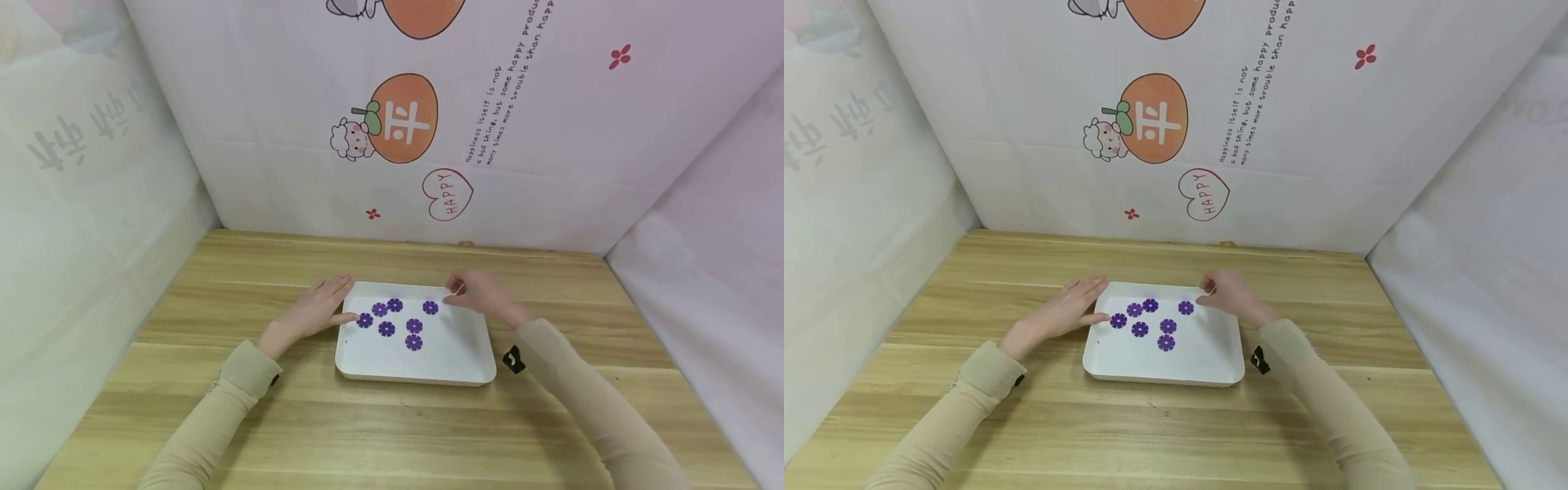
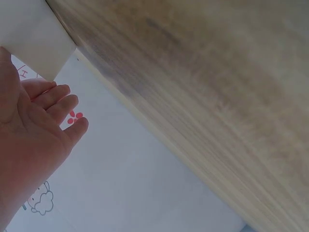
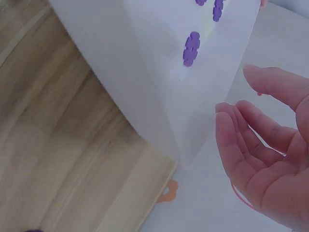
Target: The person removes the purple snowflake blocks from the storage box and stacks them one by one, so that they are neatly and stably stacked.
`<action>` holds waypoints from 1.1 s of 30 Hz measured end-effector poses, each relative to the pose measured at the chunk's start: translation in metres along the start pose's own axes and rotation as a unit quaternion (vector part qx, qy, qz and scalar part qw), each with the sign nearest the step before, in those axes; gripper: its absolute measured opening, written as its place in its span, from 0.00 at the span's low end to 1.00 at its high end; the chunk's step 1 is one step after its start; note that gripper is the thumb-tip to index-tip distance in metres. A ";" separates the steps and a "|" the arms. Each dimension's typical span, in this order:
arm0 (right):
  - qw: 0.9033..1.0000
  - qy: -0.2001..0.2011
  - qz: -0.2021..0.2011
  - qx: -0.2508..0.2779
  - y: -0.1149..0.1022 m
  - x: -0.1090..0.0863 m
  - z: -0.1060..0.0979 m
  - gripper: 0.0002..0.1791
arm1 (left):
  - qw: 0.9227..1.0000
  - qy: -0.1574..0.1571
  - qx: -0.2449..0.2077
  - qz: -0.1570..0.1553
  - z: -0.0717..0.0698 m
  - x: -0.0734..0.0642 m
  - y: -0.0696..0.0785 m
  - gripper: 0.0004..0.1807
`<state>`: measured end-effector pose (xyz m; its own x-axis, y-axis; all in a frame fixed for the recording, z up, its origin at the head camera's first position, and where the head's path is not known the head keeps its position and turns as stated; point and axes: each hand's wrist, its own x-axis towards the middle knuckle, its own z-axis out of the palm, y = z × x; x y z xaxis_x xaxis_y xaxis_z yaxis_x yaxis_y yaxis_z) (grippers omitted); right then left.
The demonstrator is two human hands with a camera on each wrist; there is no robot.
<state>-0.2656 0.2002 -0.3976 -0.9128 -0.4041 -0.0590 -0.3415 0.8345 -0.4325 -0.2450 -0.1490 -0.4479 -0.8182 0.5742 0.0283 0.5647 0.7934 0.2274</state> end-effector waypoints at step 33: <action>0.996 -0.065 0.026 -0.057 -0.027 0.017 0.026 0.15 | 1.000 -0.004 0.001 0.003 0.001 0.000 -0.004 0.47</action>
<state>-0.2660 0.1609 -0.4108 -0.8962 -0.3974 -0.1975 -0.3241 0.8901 -0.3203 -0.2473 -0.1515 -0.4492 -0.8143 0.5801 0.0209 0.5690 0.7907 0.2259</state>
